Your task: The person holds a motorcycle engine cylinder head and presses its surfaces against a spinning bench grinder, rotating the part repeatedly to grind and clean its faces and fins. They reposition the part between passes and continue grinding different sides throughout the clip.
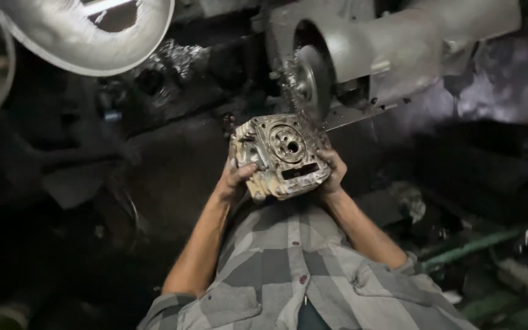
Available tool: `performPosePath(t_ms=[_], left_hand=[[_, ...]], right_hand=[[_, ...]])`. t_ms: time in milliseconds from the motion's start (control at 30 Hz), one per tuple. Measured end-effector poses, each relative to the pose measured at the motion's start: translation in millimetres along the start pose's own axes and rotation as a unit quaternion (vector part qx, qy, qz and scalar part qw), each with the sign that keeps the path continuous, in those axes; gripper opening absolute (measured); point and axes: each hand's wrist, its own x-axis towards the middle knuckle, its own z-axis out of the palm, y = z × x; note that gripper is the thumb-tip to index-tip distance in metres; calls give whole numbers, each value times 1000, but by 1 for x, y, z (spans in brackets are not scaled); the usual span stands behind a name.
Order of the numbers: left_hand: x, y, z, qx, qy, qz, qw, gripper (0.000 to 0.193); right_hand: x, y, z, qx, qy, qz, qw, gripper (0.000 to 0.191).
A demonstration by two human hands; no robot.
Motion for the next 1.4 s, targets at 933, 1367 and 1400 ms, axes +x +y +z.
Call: performPosePath(t_ms=[933,1367,1400], left_hand=[[73,-74,25,223,-250,-214,918,87],[38,-44,-9,100,-196,-246,944,134],[30,-40,-11,102,-165,-222,956,130]], right_hand=[[-76,-60,-19,71,242,-200,947,44],[-67,-91,62,104,154,-124,975,50],[-57,-83,56,131,133,-101,977,44]])
